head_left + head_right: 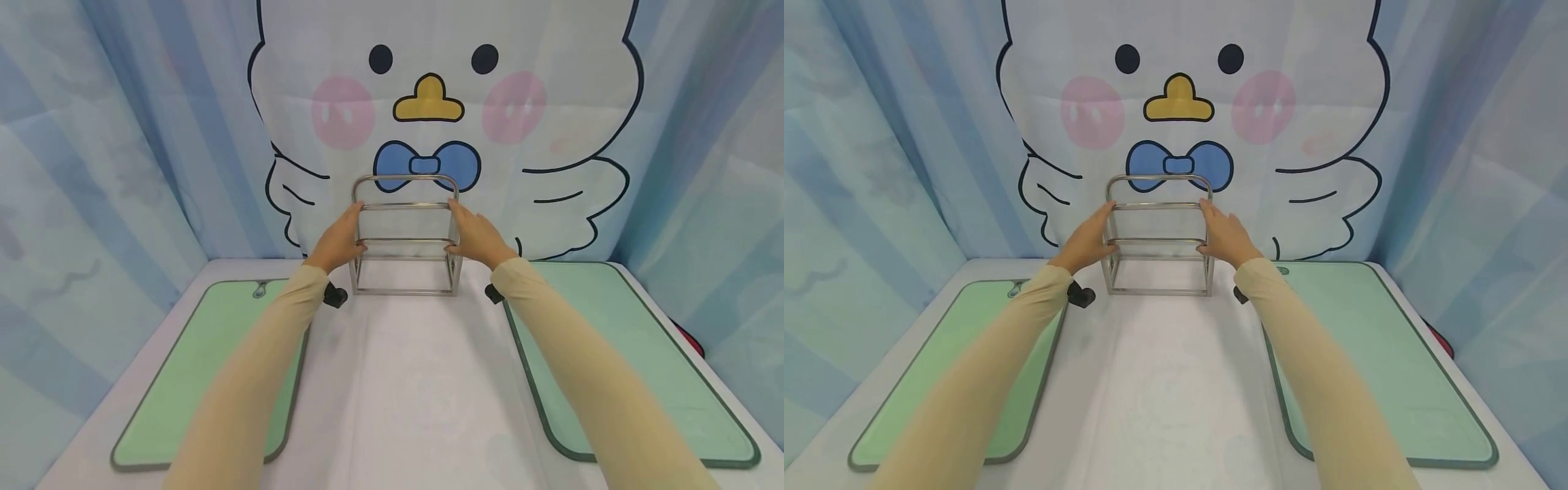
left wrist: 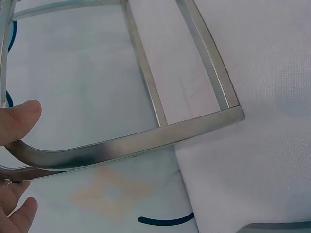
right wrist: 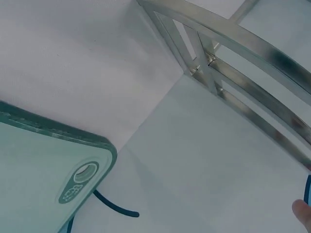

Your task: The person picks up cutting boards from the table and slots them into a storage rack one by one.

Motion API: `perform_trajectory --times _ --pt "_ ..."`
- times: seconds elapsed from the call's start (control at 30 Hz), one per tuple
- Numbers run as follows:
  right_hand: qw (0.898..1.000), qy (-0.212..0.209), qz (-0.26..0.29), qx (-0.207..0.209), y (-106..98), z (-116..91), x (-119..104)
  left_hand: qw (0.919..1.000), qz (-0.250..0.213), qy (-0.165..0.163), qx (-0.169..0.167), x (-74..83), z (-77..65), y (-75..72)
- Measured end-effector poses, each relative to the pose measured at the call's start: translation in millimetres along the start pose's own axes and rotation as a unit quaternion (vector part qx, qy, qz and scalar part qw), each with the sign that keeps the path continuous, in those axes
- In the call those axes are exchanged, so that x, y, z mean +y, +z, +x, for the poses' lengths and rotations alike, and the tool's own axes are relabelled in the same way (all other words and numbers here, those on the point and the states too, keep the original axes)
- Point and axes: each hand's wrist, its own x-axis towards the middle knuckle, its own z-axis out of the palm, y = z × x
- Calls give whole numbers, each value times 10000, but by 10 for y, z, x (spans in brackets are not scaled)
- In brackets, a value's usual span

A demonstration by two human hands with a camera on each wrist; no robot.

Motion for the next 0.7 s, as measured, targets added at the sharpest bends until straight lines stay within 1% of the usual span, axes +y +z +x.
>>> perform_trajectory --times 0.1,0.2,0.27,0.33,0.4,0.47,0.53,0.6,0.7 --pt "9981 81 599 -71 -15 -3 0 9994 -324 -130 21 -2 0 -7" --pt "9914 209 1281 -141 2 -2 33 9971 -712 -258 19 -31 1 5" --pt "9836 351 1758 -180 31 -4 77 9940 -1033 -359 9 -61 6 20" --pt "9725 543 2254 -226 61 -16 122 9888 -1409 -500 -22 -93 8 32" --pt "9586 739 2736 -264 97 -26 164 9793 -1900 -689 -78 -129 5 46" --pt "9439 877 3173 -267 135 -41 193 9674 -2364 -899 -138 -164 -10 62" --pt "9326 989 3463 -235 170 -61 207 9536 -2808 -1073 -171 -196 -32 82" --pt "9252 1043 3643 -186 203 -77 214 9417 -3145 -1179 -174 -226 -54 104" --pt "9196 1057 3782 -82 250 -99 228 9264 -3532 -1295 -171 -263 -72 142"
